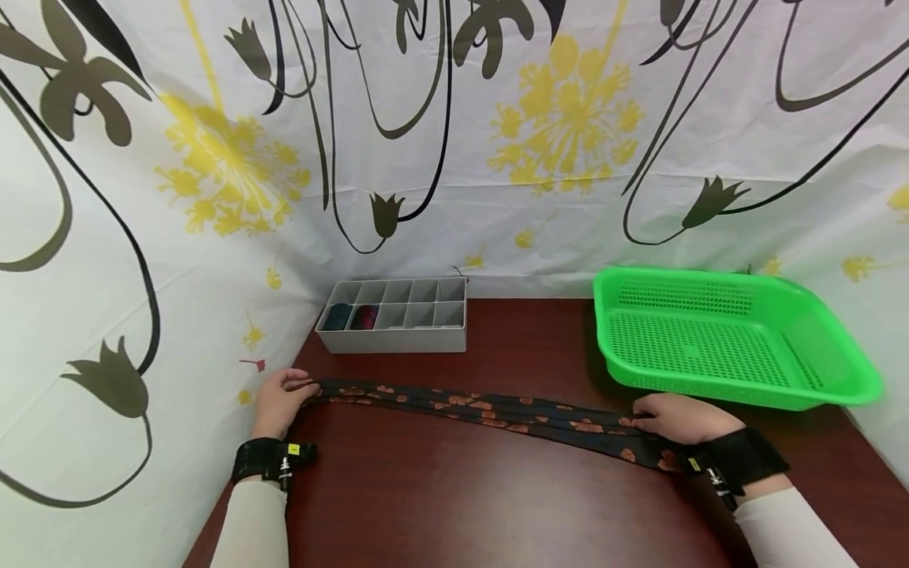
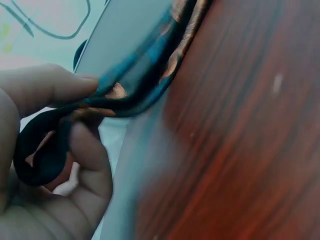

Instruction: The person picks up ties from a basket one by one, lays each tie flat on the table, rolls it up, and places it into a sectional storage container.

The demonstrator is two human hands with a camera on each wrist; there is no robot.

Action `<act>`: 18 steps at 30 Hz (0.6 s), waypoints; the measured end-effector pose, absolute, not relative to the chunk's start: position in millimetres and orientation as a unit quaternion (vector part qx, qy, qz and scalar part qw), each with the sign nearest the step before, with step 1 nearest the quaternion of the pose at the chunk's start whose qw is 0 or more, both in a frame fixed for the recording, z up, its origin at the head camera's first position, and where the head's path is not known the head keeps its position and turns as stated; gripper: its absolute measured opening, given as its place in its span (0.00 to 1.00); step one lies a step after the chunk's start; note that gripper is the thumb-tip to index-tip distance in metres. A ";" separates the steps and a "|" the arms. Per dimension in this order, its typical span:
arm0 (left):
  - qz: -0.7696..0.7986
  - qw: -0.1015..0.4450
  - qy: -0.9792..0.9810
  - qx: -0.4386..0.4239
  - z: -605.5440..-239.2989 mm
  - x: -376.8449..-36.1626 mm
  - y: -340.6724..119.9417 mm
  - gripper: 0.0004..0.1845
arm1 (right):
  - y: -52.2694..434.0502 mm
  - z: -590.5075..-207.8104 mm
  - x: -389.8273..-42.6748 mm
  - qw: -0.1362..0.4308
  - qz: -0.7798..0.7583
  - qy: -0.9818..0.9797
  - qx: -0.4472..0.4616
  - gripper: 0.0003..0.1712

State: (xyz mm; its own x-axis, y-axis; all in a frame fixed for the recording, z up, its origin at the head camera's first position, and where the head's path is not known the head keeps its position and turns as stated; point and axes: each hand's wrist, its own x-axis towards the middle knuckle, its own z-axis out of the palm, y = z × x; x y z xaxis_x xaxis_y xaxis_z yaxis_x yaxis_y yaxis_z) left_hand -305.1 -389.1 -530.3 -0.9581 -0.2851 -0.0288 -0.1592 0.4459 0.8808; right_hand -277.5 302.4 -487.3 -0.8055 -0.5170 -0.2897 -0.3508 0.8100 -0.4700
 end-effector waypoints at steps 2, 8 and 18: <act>-0.525 0.064 -0.839 0.133 -532.2 -306.0 -385.7 0.23 | 304.7 -489.2 -276.3 0.209 -0.204 0.933 -0.210 0.11; -0.601 0.059 -0.777 0.179 -544.8 -306.3 -383.0 0.28 | 333.5 -509.7 -267.8 0.185 -0.281 0.925 -0.176 0.13; -0.581 -0.040 -0.802 0.134 -530.5 -296.7 -389.0 0.30 | 384.7 -528.5 -259.9 0.136 -0.345 0.928 -0.041 0.22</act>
